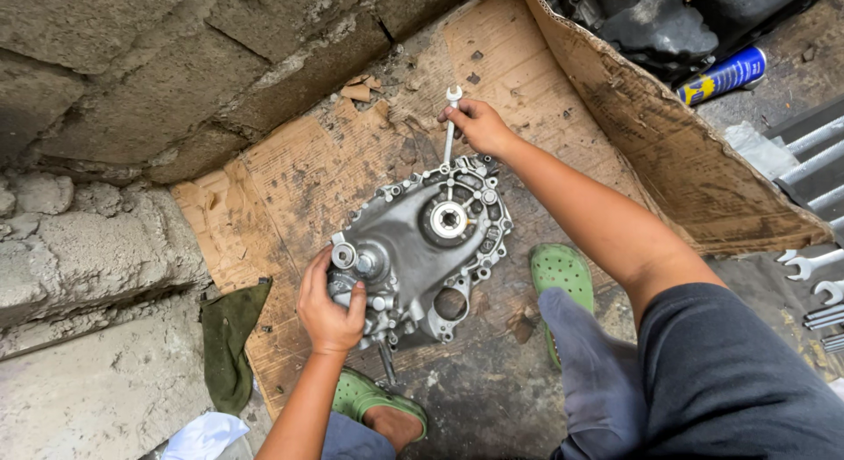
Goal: The person uses a wrench to tighten bolts on a disassembled engine block placed on cardboard. They hold the engine steady with one hand while turning the wrench with the other, working on multiple bolt locations around the perimeter.
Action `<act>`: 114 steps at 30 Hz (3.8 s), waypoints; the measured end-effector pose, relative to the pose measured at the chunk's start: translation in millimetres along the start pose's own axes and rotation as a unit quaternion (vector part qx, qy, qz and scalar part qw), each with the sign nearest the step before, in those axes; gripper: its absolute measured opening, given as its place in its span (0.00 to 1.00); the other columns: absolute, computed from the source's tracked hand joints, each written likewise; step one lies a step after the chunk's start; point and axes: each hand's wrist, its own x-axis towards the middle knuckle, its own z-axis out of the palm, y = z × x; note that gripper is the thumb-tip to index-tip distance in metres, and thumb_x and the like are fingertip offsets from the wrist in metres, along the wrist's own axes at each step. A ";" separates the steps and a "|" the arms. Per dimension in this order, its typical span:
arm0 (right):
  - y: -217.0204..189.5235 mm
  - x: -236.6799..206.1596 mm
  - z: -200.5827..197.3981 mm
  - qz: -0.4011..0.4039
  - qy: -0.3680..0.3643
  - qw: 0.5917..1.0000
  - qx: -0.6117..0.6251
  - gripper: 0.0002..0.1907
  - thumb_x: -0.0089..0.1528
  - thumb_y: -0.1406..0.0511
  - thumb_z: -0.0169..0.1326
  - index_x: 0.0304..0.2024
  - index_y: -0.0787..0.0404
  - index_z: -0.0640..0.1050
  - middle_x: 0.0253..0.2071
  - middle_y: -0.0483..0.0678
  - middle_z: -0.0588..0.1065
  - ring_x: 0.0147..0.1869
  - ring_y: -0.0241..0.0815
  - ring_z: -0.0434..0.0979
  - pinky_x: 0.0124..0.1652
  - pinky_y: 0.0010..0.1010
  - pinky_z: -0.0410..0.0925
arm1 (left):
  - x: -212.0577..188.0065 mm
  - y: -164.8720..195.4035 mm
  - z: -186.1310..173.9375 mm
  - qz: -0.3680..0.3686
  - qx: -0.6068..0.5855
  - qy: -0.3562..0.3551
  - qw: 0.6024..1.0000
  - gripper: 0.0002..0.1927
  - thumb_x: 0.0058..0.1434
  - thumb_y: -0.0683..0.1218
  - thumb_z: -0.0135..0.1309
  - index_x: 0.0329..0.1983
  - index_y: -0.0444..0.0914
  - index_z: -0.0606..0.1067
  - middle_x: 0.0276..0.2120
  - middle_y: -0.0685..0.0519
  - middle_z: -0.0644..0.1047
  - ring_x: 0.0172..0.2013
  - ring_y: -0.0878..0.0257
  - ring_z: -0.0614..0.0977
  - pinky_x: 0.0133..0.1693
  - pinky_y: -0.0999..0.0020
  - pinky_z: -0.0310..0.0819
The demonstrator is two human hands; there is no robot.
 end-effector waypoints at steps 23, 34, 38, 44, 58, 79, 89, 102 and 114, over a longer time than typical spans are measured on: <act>-5.5 43.7 -33.2 0.029 -0.097 0.971 -0.216 0.38 0.51 0.60 0.74 0.57 0.59 0.66 0.39 0.44 0.74 0.42 0.38 0.75 0.44 0.30 0.72 | 16.6 -5.1 0.8 -0.020 0.000 -0.011 1.000 0.29 0.52 0.47 0.57 0.57 0.31 0.74 0.57 0.39 0.77 0.58 0.41 0.79 0.61 0.53 0.71; -49.5 16.9 -36.5 0.167 -0.007 0.878 -0.449 0.48 0.47 0.47 0.73 0.62 0.60 0.68 0.55 0.56 0.76 0.58 0.55 0.76 0.53 0.44 0.69 | 14.1 -8.3 1.8 -0.018 -0.003 -0.003 1.000 0.29 0.52 0.47 0.56 0.58 0.31 0.74 0.58 0.39 0.77 0.59 0.40 0.79 0.62 0.53 0.71; 1.5 3.2 -60.9 0.187 0.057 0.920 -0.339 0.42 0.49 0.52 0.77 0.55 0.66 0.71 0.50 0.60 0.74 0.51 0.52 0.76 0.49 0.37 0.70 | 11.5 -10.8 1.7 -0.025 -0.008 -0.003 1.000 0.29 0.52 0.47 0.57 0.58 0.31 0.74 0.57 0.38 0.77 0.59 0.41 0.79 0.62 0.54 0.71; 68.5 -47.2 -74.1 0.198 0.088 0.950 -0.226 0.14 0.58 0.59 0.65 0.37 0.62 0.78 0.34 0.50 0.77 0.37 0.42 0.73 0.37 0.35 0.68 | 7.6 -9.5 2.2 -0.019 -0.016 0.005 1.000 0.28 0.53 0.46 0.57 0.57 0.31 0.74 0.57 0.38 0.77 0.58 0.41 0.79 0.62 0.54 0.71; -7.2 -76.9 -7.5 0.067 -0.036 0.903 -0.422 0.15 0.58 0.56 0.63 0.43 0.56 0.82 0.38 0.49 0.81 0.43 0.48 0.81 0.44 0.39 0.73 | 1.4 -8.4 3.7 -0.015 -0.005 0.009 1.000 0.28 0.52 0.46 0.57 0.57 0.31 0.74 0.57 0.39 0.77 0.58 0.41 0.80 0.62 0.54 0.71; -99.7 13.9 10.0 0.022 -0.243 0.690 -0.681 0.13 0.58 0.47 0.64 0.42 0.40 0.85 0.46 0.40 0.81 0.70 0.47 0.65 0.72 0.65 0.38 | 6.2 -19.6 0.9 -0.013 -0.006 0.008 1.000 0.30 0.53 0.48 0.57 0.58 0.30 0.73 0.58 0.38 0.77 0.59 0.40 0.79 0.63 0.52 0.71; -105.9 28.2 36.4 -0.026 -0.304 0.622 -0.721 0.16 0.56 0.48 0.64 0.45 0.39 0.83 0.50 0.39 0.80 0.72 0.44 0.62 0.75 0.57 0.31 | 9.8 -25.7 -0.3 -0.025 -0.006 0.002 1.000 0.31 0.51 0.48 0.56 0.58 0.30 0.73 0.58 0.37 0.77 0.59 0.39 0.79 0.62 0.51 0.71; -25.3 -35.3 -4.2 0.151 -0.128 0.835 -0.514 0.26 0.61 0.43 0.57 0.42 0.56 0.84 0.40 0.54 0.81 0.45 0.54 0.81 0.45 0.46 0.72 | 3.5 -22.0 0.7 -0.017 -0.007 0.008 1.000 0.29 0.52 0.47 0.56 0.58 0.30 0.73 0.57 0.38 0.77 0.58 0.40 0.79 0.62 0.53 0.71; -52.4 -28.5 -42.0 0.059 -0.177 0.859 -0.477 0.18 0.61 0.47 0.59 0.46 0.49 0.83 0.42 0.48 0.82 0.46 0.48 0.81 0.49 0.46 0.74 | 0.7 -20.9 1.5 -0.021 0.000 0.004 1.000 0.29 0.55 0.48 0.57 0.59 0.31 0.73 0.58 0.38 0.77 0.59 0.40 0.79 0.63 0.53 0.71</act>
